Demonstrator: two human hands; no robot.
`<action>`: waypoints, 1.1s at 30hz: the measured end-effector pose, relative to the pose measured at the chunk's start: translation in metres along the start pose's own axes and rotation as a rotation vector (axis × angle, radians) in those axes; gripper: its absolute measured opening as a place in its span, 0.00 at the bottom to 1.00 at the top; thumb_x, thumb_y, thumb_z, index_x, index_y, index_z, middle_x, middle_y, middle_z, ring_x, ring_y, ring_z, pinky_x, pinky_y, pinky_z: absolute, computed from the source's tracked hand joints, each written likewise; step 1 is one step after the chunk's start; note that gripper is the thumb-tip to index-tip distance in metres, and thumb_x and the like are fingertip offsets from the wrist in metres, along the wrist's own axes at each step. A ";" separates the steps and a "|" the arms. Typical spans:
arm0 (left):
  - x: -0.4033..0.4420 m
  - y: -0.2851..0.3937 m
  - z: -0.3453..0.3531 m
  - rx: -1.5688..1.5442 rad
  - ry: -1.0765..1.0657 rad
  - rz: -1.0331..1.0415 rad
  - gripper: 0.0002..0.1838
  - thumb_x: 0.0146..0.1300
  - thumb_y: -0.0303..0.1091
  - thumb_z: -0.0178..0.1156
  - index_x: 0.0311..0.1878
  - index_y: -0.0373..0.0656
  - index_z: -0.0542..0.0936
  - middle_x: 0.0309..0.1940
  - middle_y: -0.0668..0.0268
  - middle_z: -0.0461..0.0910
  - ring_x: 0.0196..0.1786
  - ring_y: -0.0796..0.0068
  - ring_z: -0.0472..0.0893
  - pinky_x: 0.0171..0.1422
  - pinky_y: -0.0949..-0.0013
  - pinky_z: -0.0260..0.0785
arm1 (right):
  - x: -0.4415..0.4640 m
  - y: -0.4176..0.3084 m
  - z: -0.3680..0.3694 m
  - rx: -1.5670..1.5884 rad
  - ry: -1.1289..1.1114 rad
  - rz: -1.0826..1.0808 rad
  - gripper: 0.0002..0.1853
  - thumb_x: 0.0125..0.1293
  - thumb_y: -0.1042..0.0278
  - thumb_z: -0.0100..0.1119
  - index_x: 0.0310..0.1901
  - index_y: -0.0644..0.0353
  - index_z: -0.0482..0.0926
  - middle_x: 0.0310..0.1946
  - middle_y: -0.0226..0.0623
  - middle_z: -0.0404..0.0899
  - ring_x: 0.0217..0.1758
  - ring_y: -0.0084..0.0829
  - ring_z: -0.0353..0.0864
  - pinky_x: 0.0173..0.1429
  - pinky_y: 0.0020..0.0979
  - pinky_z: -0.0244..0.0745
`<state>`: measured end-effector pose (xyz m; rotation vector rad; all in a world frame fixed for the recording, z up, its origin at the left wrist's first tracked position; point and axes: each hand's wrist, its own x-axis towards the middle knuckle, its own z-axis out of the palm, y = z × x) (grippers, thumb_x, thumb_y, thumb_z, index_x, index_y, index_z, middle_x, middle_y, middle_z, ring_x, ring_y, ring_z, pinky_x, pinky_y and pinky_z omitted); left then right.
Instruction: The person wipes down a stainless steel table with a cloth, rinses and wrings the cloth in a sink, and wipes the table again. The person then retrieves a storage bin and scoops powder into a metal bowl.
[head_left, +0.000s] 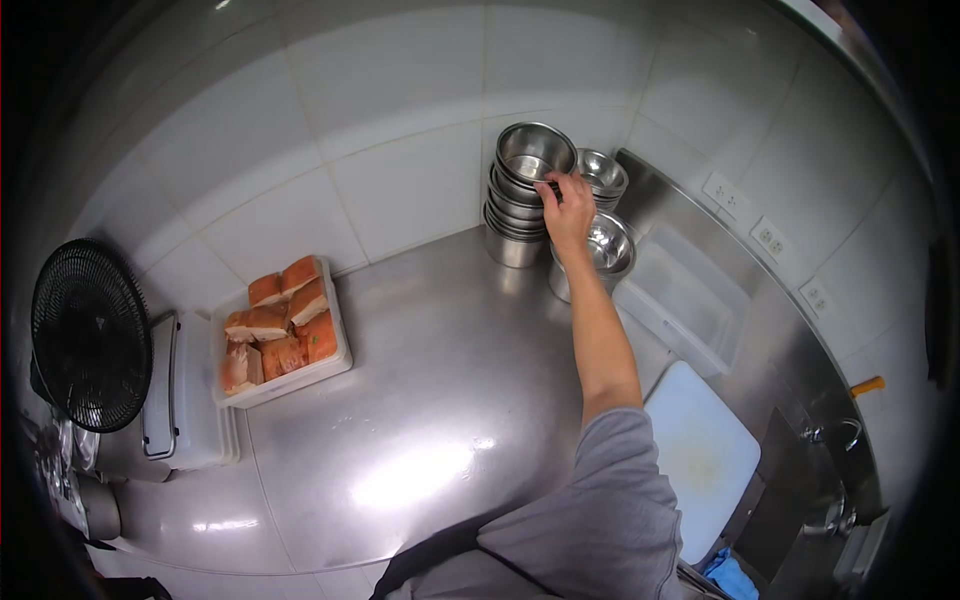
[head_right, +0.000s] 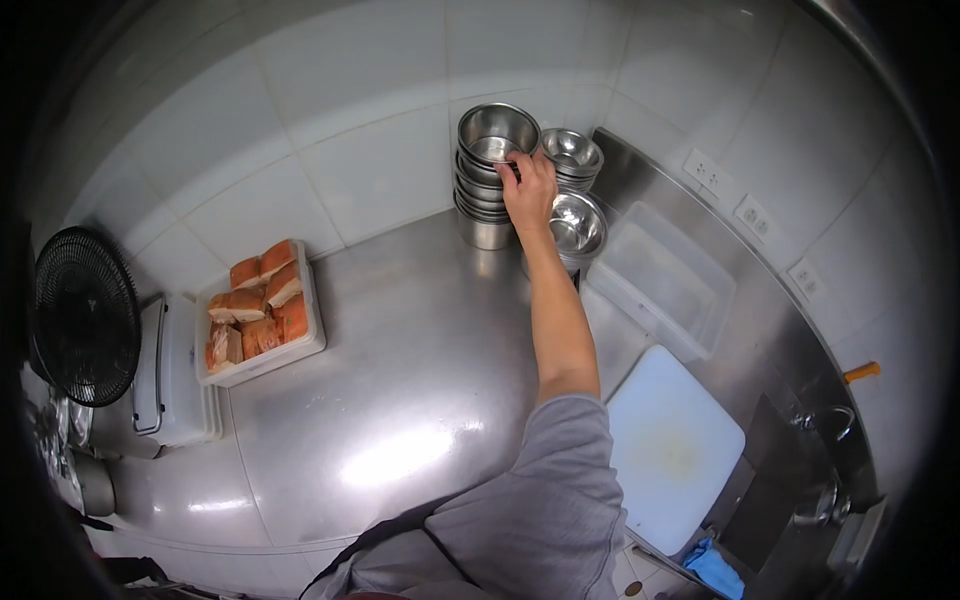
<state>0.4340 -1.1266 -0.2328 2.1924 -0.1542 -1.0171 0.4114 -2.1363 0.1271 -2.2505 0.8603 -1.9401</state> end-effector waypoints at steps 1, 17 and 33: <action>-0.002 0.005 0.002 0.014 0.013 -0.040 0.19 0.73 0.42 0.59 0.59 0.38 0.79 0.36 0.63 0.86 0.38 0.76 0.82 0.44 0.70 0.76 | -0.001 0.001 0.003 0.001 0.014 0.001 0.12 0.55 0.63 0.74 0.39 0.55 0.84 0.43 0.48 0.83 0.48 0.51 0.79 0.53 0.47 0.76; 0.023 0.088 0.022 0.047 0.083 -0.193 0.18 0.69 0.34 0.58 0.57 0.34 0.79 0.31 0.61 0.84 0.30 0.74 0.82 0.34 0.71 0.74 | 0.074 -0.014 -0.020 0.093 0.074 0.213 0.15 0.57 0.52 0.74 0.40 0.52 0.87 0.20 0.41 0.80 0.24 0.38 0.79 0.34 0.37 0.75; -0.018 0.187 0.030 0.054 0.129 -0.109 0.17 0.65 0.26 0.57 0.56 0.30 0.78 0.25 0.58 0.83 0.23 0.73 0.81 0.24 0.72 0.71 | -0.155 -0.289 0.009 0.728 -0.366 0.236 0.29 0.66 0.67 0.65 0.68 0.60 0.71 0.75 0.65 0.53 0.78 0.62 0.55 0.78 0.53 0.54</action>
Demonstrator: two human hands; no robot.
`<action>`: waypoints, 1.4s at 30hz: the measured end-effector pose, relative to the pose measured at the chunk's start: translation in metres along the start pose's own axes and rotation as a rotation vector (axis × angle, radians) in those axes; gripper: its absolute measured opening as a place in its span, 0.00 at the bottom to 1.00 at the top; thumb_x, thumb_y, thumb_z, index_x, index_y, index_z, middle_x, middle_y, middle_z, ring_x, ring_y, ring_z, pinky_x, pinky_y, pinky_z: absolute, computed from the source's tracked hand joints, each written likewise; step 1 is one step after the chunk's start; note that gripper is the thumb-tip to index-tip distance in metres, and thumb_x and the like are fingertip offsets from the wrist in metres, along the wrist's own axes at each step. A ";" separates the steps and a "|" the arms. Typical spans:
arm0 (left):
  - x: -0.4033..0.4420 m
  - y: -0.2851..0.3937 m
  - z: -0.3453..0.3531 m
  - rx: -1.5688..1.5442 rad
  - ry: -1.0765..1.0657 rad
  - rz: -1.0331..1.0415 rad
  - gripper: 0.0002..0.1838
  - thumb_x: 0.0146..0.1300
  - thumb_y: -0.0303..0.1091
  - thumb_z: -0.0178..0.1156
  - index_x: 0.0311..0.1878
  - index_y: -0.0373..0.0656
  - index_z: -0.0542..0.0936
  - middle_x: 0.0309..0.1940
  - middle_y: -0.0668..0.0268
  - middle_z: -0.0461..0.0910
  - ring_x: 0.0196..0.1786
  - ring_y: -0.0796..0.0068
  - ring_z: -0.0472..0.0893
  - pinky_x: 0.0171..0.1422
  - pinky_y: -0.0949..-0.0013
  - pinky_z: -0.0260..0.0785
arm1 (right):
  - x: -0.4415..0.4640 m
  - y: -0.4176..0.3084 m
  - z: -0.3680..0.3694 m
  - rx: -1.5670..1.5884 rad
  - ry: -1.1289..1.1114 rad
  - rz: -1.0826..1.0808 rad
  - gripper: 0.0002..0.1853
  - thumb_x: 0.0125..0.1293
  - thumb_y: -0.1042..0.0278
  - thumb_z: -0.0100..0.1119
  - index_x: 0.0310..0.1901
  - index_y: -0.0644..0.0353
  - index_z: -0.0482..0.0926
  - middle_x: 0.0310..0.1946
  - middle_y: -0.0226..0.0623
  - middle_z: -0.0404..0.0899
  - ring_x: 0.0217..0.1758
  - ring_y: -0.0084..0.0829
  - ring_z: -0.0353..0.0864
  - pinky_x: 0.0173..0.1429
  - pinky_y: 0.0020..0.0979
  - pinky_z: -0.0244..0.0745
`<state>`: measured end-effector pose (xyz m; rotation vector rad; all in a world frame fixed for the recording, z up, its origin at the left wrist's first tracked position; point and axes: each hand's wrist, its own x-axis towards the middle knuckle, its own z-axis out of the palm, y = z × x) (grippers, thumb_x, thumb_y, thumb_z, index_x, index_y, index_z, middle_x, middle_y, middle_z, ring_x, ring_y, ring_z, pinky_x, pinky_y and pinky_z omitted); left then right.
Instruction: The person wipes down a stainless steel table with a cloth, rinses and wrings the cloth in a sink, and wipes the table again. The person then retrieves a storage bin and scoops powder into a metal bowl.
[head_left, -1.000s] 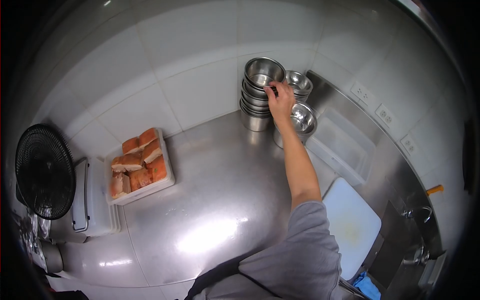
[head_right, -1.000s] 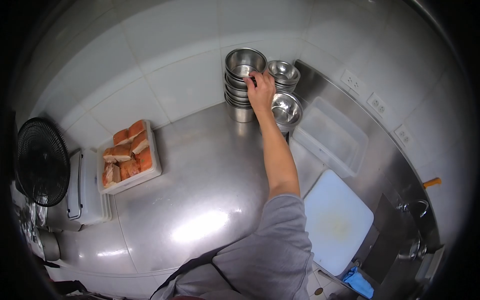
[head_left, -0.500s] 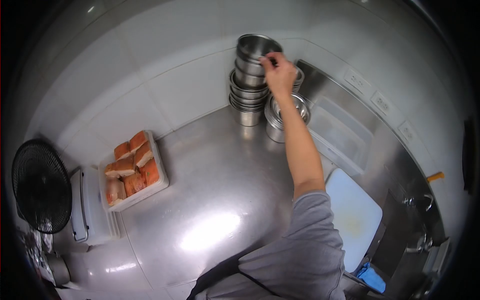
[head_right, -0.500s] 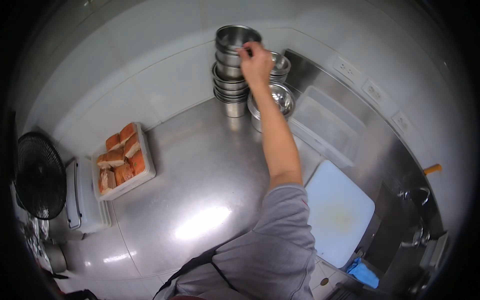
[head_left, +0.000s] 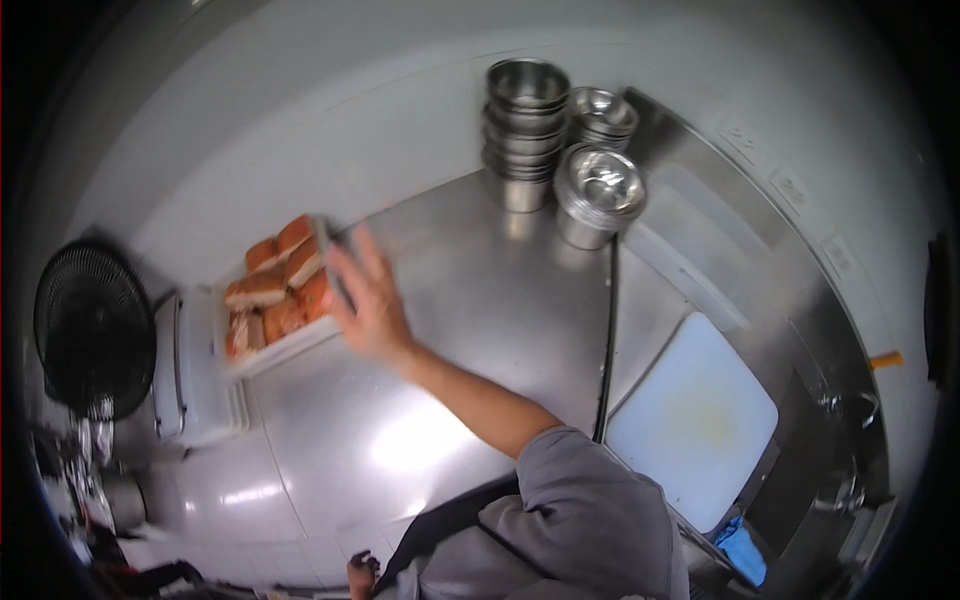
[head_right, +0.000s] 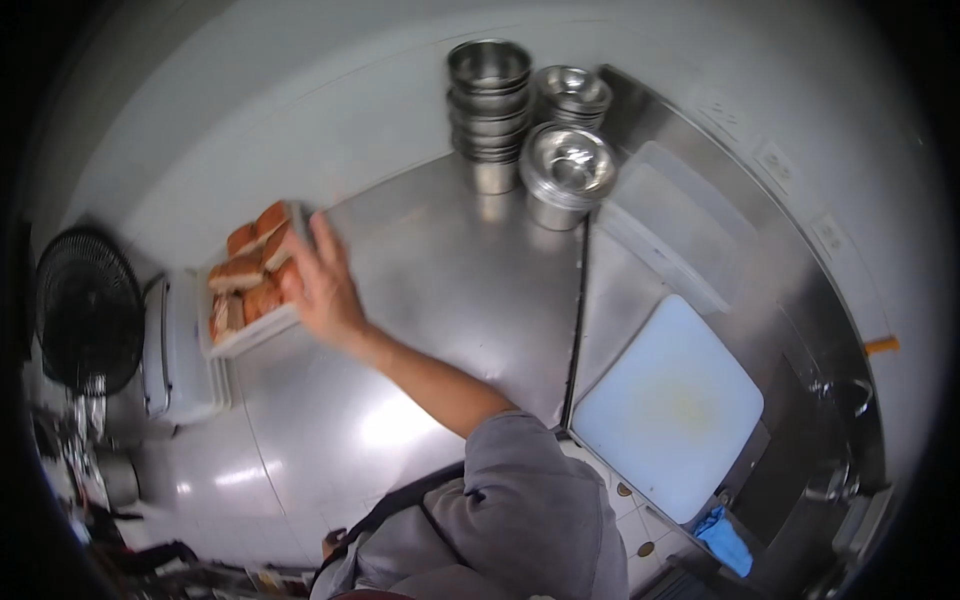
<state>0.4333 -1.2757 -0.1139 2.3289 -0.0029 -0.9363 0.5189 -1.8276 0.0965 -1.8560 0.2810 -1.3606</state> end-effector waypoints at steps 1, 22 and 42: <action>-0.012 0.014 0.002 -0.018 -0.001 -0.003 0.17 0.65 0.26 0.57 0.56 0.30 0.78 0.25 0.58 0.83 0.22 0.73 0.81 0.23 0.72 0.71 | -0.037 -0.018 0.022 0.158 -0.122 0.007 0.29 0.66 0.67 0.65 0.68 0.60 0.72 0.76 0.60 0.55 0.77 0.59 0.57 0.77 0.50 0.57; -0.310 -0.416 0.221 -0.442 0.623 -0.591 0.17 0.50 0.28 0.65 0.46 0.42 0.87 0.29 0.56 0.87 0.28 0.67 0.87 0.40 0.66 0.81 | -0.574 -0.135 0.107 0.043 -2.050 -0.148 0.24 0.66 0.48 0.61 0.55 0.59 0.83 0.47 0.49 0.86 0.49 0.47 0.86 0.54 0.41 0.79; -0.401 -0.485 0.131 -0.832 0.704 -0.632 0.23 0.54 0.35 0.62 0.56 0.46 0.83 0.49 0.52 0.85 0.53 0.51 0.84 0.60 0.55 0.76 | -0.836 -0.379 0.288 0.107 -2.720 -0.730 0.20 0.67 0.52 0.62 0.34 0.65 0.85 0.22 0.36 0.83 0.21 0.26 0.79 0.26 0.30 0.74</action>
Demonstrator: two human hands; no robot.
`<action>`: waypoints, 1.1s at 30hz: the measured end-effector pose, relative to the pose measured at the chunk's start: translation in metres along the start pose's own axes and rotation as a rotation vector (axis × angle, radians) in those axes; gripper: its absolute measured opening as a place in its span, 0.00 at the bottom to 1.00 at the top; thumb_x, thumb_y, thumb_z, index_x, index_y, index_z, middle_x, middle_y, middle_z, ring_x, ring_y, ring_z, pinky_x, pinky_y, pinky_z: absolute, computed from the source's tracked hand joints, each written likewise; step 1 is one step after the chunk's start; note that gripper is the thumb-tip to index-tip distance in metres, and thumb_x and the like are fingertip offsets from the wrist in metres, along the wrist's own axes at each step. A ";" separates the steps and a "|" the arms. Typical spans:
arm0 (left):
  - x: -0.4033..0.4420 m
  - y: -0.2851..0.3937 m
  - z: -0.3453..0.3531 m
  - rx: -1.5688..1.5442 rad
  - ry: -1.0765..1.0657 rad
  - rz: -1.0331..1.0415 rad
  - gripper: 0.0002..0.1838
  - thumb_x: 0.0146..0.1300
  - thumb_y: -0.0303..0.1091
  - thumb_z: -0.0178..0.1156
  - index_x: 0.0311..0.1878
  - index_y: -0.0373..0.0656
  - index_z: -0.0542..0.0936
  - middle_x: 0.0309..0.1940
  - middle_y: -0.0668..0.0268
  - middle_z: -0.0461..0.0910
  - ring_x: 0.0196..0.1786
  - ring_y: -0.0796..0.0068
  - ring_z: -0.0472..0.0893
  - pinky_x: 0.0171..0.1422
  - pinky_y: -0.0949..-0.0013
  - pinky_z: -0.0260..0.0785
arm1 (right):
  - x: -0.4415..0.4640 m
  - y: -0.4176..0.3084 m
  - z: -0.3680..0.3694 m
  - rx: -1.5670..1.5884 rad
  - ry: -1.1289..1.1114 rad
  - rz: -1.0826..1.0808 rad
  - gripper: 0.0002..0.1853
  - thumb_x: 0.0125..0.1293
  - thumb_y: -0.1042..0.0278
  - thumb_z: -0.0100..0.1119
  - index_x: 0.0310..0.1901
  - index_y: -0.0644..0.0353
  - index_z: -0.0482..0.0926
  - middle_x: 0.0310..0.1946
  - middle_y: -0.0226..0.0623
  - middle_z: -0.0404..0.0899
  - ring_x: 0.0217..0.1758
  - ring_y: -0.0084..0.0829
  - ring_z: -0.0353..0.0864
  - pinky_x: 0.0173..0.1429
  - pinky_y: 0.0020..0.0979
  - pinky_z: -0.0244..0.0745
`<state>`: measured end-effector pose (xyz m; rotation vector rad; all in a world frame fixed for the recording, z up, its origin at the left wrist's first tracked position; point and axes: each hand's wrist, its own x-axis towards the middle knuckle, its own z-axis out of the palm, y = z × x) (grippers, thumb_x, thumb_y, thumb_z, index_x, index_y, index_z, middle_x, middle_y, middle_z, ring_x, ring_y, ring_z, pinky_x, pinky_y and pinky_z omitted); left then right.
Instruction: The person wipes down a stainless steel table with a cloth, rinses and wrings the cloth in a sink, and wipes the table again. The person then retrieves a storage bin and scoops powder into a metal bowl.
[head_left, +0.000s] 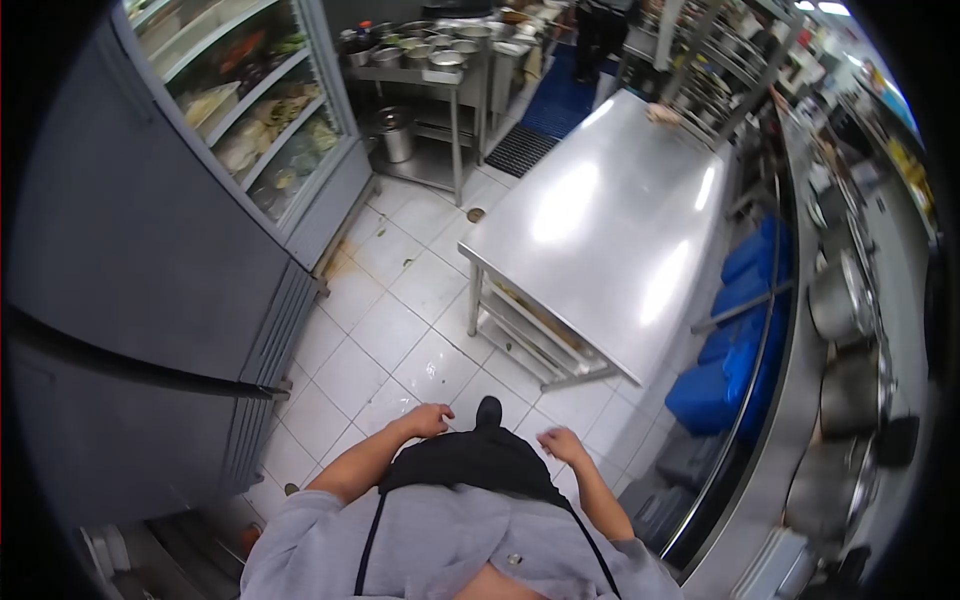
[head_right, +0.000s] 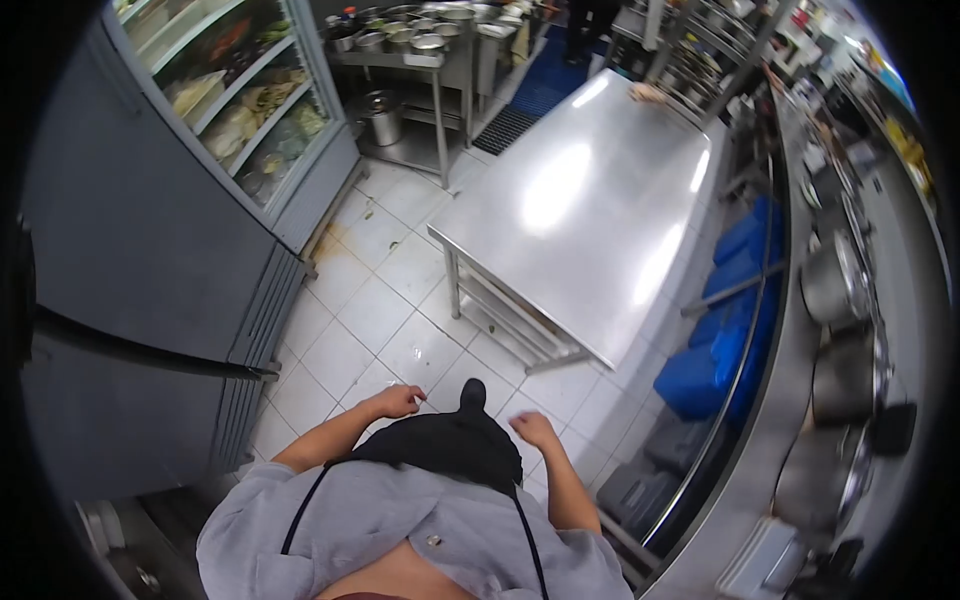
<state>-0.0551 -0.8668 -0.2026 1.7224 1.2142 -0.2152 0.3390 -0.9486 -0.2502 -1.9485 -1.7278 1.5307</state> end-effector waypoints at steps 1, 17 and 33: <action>-0.004 -0.001 -0.010 -0.008 -0.009 0.002 0.23 0.54 0.36 0.63 0.56 0.46 0.83 0.49 0.52 0.85 0.53 0.51 0.84 0.61 0.55 0.76 | 0.037 -0.037 -0.018 -0.017 -0.010 -0.175 0.23 0.68 0.48 0.60 0.31 0.64 0.85 0.21 0.36 0.82 0.24 0.28 0.81 0.31 0.33 0.75; -0.068 -0.269 -0.052 -0.650 0.244 -0.804 0.23 0.47 0.24 0.71 0.51 0.39 0.85 0.28 0.60 0.85 0.28 0.70 0.84 0.26 0.60 0.77 | 0.301 -0.458 -0.159 -0.419 0.274 -0.766 0.15 0.67 0.59 0.62 0.47 0.61 0.84 0.39 0.50 0.86 0.45 0.51 0.85 0.50 0.45 0.80; 0.197 -0.287 -0.558 -0.250 0.624 -0.304 0.19 0.57 0.35 0.64 0.53 0.44 0.84 0.44 0.52 0.86 0.51 0.53 0.85 0.58 0.56 0.76 | 0.329 -0.461 -0.162 -0.422 0.334 -0.081 0.14 0.69 0.56 0.59 0.46 0.58 0.82 0.38 0.48 0.85 0.42 0.53 0.85 0.48 0.49 0.79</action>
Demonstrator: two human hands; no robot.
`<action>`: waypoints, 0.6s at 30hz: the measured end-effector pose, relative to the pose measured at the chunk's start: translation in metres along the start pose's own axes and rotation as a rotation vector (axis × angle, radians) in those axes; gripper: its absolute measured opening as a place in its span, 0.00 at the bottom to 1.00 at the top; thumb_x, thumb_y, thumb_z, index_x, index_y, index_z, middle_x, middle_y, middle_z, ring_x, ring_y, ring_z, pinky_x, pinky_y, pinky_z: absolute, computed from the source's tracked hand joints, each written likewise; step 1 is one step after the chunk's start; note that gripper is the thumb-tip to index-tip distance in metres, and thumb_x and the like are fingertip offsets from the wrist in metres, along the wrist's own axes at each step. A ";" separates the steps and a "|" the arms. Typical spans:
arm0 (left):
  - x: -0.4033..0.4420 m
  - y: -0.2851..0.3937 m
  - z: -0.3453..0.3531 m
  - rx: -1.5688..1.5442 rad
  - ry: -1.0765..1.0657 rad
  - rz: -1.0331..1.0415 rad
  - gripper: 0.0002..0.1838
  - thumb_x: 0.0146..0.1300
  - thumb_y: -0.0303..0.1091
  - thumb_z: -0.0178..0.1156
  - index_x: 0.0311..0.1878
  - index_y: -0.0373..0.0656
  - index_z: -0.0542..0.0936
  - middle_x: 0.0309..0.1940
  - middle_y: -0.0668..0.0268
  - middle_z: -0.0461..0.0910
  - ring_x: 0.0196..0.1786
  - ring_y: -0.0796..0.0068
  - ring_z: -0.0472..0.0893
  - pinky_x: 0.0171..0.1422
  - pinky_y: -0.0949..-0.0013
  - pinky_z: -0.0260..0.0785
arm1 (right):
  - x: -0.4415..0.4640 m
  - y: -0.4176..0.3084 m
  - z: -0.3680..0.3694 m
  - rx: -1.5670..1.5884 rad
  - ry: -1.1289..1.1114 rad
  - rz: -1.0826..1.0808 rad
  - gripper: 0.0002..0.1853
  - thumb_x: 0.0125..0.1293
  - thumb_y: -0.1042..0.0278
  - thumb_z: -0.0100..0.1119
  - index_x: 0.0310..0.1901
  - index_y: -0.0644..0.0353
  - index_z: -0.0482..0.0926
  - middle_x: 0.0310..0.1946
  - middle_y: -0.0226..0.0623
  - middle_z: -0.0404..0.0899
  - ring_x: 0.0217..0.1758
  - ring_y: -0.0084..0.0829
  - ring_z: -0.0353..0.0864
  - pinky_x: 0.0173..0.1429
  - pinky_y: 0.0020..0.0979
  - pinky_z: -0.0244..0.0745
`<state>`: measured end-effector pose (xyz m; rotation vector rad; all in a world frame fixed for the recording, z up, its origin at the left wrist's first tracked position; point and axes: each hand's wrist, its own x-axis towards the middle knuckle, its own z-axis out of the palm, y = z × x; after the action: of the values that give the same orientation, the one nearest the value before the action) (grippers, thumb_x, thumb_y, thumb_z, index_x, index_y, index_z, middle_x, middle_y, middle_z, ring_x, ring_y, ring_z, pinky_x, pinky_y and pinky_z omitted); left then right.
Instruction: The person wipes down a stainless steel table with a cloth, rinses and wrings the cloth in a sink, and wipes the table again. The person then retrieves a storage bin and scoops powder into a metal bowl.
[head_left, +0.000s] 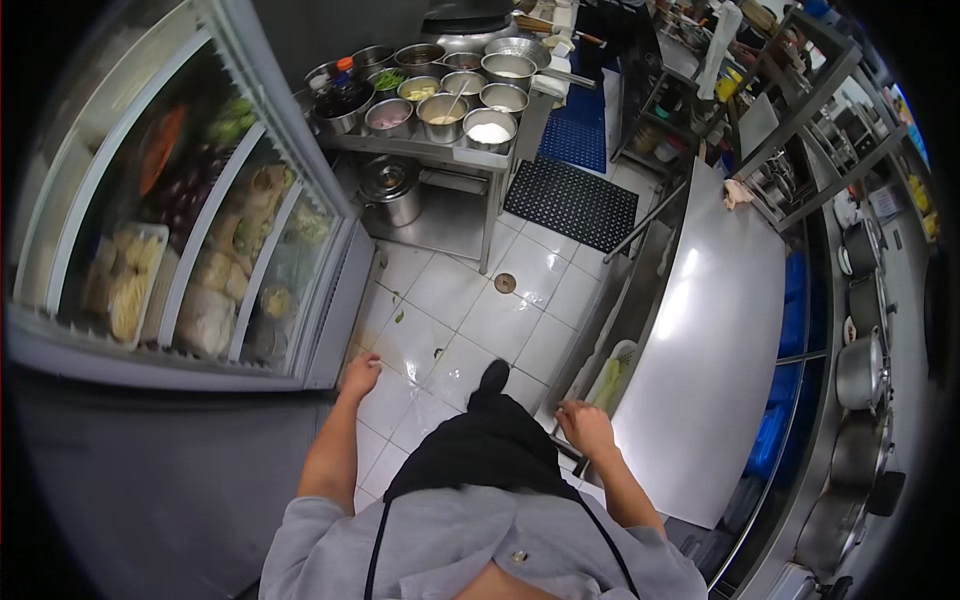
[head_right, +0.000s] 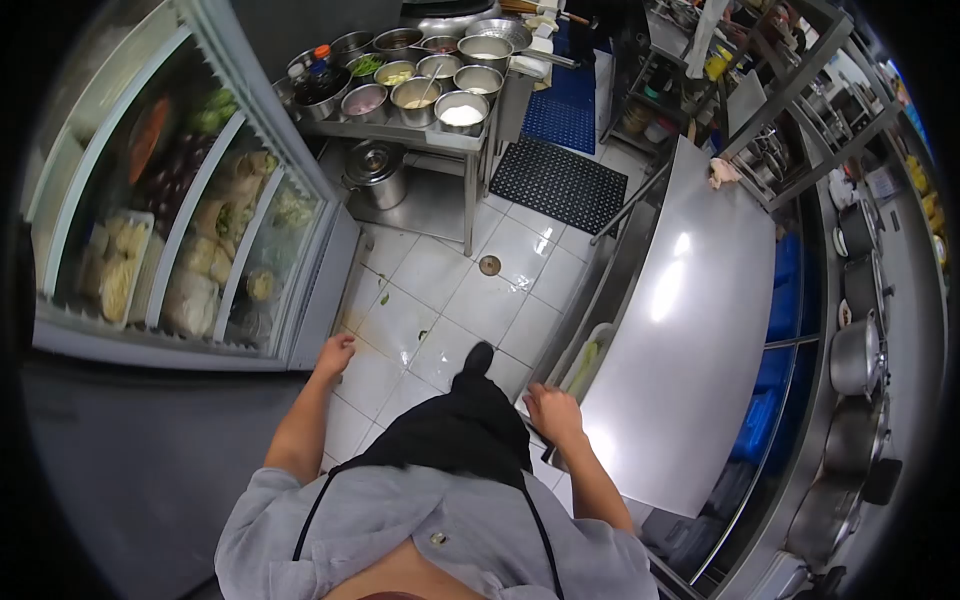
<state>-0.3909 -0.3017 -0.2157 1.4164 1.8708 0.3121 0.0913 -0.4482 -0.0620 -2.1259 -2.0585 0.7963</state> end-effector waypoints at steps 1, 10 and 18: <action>0.013 0.029 -0.002 0.038 0.002 0.080 0.20 0.57 0.35 0.64 0.53 0.44 0.84 0.43 0.52 0.87 0.50 0.54 0.85 0.57 0.57 0.77 | 0.002 -0.001 -0.001 0.018 -0.023 0.039 0.14 0.70 0.56 0.58 0.46 0.58 0.82 0.38 0.49 0.85 0.43 0.53 0.85 0.48 0.51 0.79; 0.082 0.126 0.017 0.060 -0.594 0.192 0.20 0.63 0.33 0.65 0.58 0.43 0.82 0.40 0.60 0.85 0.44 0.69 0.83 0.52 0.66 0.75 | 0.125 0.013 -0.019 0.229 0.042 -0.011 0.14 0.66 0.58 0.63 0.46 0.59 0.83 0.34 0.49 0.85 0.40 0.53 0.85 0.46 0.49 0.79; 0.172 0.257 -0.081 -0.213 -0.289 0.457 0.15 0.65 0.25 0.61 0.54 0.39 0.83 0.31 0.67 0.83 0.35 0.80 0.80 0.41 0.71 0.73 | 0.278 -0.050 -0.118 0.305 0.184 -0.253 0.13 0.67 0.61 0.63 0.46 0.62 0.83 0.35 0.50 0.84 0.38 0.52 0.84 0.44 0.47 0.78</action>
<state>-0.2794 -0.0355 -0.0781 1.6306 1.2339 0.4842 0.0845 -0.1442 -0.0260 -1.6737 -1.9174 0.7870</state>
